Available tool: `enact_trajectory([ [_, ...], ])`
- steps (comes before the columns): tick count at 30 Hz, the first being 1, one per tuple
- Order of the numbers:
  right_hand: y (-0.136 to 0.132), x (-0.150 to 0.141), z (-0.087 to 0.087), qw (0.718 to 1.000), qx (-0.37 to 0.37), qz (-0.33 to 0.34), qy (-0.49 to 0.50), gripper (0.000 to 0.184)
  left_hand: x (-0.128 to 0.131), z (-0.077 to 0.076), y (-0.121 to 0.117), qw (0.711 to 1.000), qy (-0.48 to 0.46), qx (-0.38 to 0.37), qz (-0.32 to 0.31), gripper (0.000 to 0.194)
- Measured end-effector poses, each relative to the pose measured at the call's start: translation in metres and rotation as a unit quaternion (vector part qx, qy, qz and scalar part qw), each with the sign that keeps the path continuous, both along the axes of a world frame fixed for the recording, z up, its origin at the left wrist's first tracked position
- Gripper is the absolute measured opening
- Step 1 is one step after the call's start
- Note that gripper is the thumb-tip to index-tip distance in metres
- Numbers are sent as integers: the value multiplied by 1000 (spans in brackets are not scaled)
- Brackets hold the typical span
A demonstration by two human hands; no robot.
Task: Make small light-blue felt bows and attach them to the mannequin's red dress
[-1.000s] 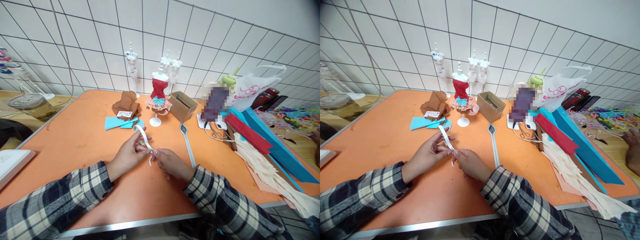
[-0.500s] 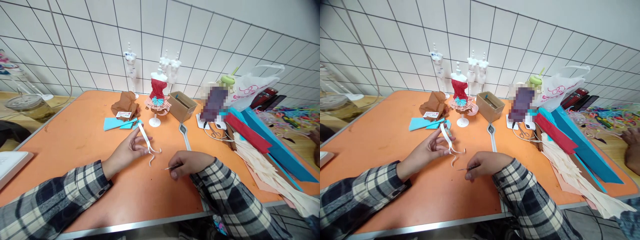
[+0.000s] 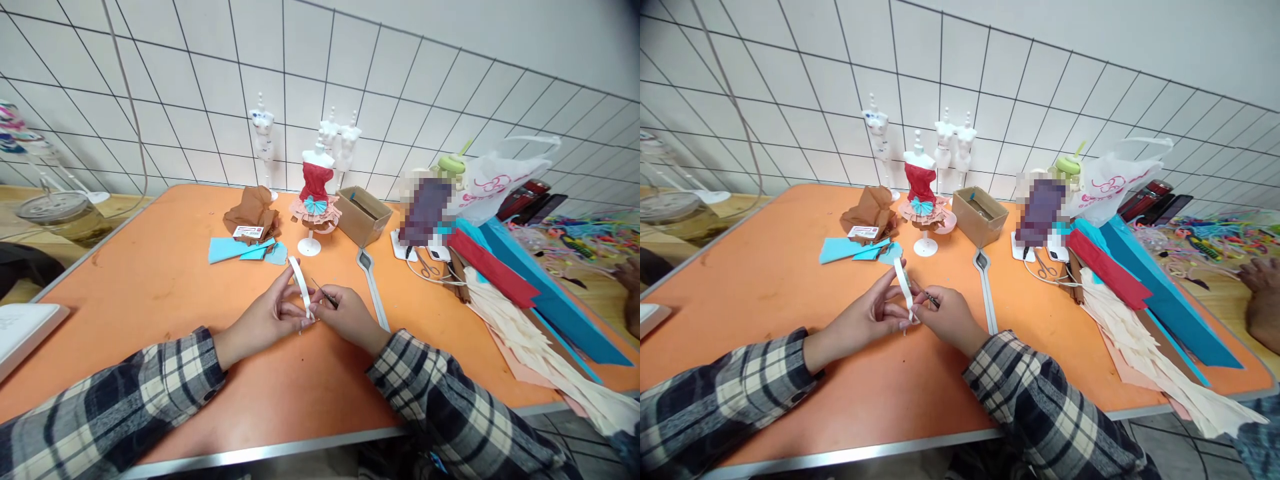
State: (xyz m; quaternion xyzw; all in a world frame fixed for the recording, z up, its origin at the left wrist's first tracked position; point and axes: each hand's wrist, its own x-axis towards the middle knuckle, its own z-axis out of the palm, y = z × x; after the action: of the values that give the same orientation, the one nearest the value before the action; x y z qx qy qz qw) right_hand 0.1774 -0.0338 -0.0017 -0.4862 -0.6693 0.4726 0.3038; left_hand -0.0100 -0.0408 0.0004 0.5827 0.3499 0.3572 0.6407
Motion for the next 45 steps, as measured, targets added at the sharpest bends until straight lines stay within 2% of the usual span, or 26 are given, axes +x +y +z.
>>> enact_trajectory([
  [7,-1,-2,-1,999,25,28,-5,16,1,0,1,995,35,81,39,82],
  [10,-2,-2,2,998,56,31,-12,17,0,-3,3,996,33,79,32,78],
  [14,-2,-3,1,992,122,23,-24,15,1,-5,4,996,5,70,50,81],
  [16,-3,-3,-1,995,96,32,-7,14,2,-4,3,996,-1,61,60,82],
  [19,-3,-3,-3,997,-9,58,57,17,1,-1,3,995,0,47,88,85],
  [21,-2,-3,-3,988,-67,69,118,22,-1,2,3,993,-4,42,106,89],
  [24,0,-1,0,976,-101,76,176,29,-3,7,2,995,0,30,94,98],
  [27,2,-1,1,975,-104,73,180,30,-3,11,1,998,10,25,64,108],
  [30,1,-1,-1,979,-81,63,175,26,-1,12,-1,998,4,28,63,108],
  [32,0,-2,-2,988,-48,43,138,22,0,12,-2,997,0,33,67,107],
  [35,-3,-1,-1,999,35,19,34,14,0,10,-2,998,-15,33,50,106],
  [38,-5,-1,3,992,125,16,-26,11,-2,11,-1,999,-35,12,39,107],
  [42,-8,-1,6,978,204,-10,-35,17,-3,15,2,996,-44,0,77,106],
  [45,-7,1,6,977,209,-45,-18,27,-4,18,4,994,-48,6,102,107],
])
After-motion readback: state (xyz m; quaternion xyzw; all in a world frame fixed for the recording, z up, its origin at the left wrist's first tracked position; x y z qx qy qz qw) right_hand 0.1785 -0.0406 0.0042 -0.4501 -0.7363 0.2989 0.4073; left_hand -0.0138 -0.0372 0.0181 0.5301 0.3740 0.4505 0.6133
